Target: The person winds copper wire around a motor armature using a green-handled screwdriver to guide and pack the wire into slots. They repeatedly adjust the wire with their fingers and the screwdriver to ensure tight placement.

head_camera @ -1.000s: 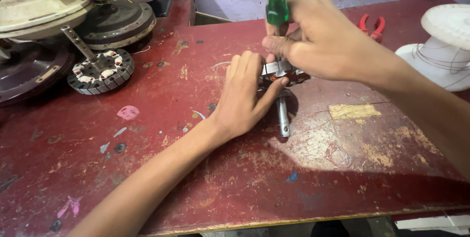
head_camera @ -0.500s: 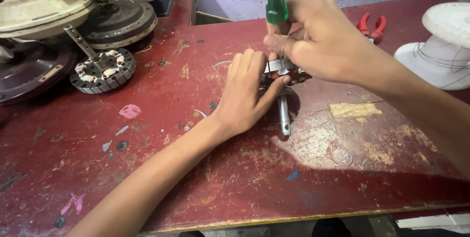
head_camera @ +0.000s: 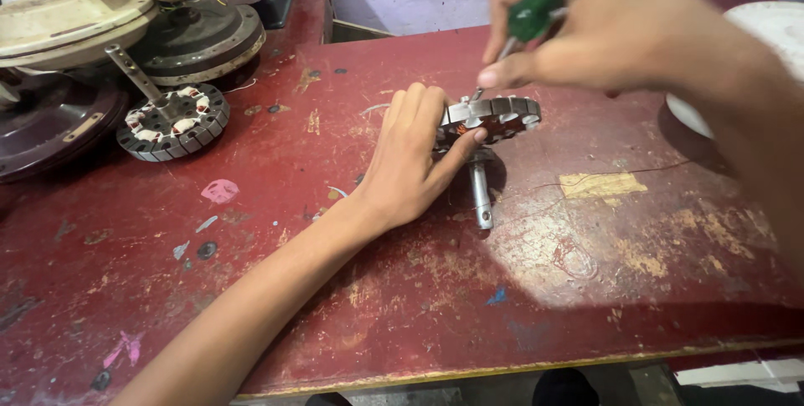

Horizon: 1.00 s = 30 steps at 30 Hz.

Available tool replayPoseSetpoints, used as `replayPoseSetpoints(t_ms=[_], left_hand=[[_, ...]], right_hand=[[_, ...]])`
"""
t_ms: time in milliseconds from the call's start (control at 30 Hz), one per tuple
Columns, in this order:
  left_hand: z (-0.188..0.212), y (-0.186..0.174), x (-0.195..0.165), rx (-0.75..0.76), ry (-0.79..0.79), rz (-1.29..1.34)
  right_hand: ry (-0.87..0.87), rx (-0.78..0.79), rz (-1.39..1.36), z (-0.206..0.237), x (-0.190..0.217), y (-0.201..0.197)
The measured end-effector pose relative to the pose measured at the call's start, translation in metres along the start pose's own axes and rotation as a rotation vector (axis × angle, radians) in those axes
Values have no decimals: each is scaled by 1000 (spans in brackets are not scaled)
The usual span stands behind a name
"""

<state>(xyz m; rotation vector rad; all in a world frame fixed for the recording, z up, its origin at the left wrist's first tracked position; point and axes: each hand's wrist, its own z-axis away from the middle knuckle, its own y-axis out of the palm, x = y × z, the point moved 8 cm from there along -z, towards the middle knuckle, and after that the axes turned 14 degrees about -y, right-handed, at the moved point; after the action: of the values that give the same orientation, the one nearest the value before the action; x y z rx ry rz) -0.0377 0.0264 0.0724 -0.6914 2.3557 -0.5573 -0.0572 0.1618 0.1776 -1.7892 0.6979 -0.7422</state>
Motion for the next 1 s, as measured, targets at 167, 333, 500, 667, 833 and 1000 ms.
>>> replayPoseSetpoints(t_ms=[167, 333, 500, 667, 833, 1000], left_hand=[[-1, 4, -2, 4, 23, -35], [2, 2, -4, 8, 35, 17], [-1, 4, -4, 28, 20, 10], [-3, 6, -8, 14, 38, -34], [-2, 5, -10, 9, 38, -29], [0, 5, -6, 19, 29, -21]], right_hand=[[-256, -178, -43, -1, 16, -2], [-375, -261, -139, -11, 24, 15], [-461, -270, -119, -8, 21, 10], [-196, 2, 125, -9, 0, 1], [-1, 35, -42, 4, -11, -3], [-314, -111, 17, -8, 11, 5]])
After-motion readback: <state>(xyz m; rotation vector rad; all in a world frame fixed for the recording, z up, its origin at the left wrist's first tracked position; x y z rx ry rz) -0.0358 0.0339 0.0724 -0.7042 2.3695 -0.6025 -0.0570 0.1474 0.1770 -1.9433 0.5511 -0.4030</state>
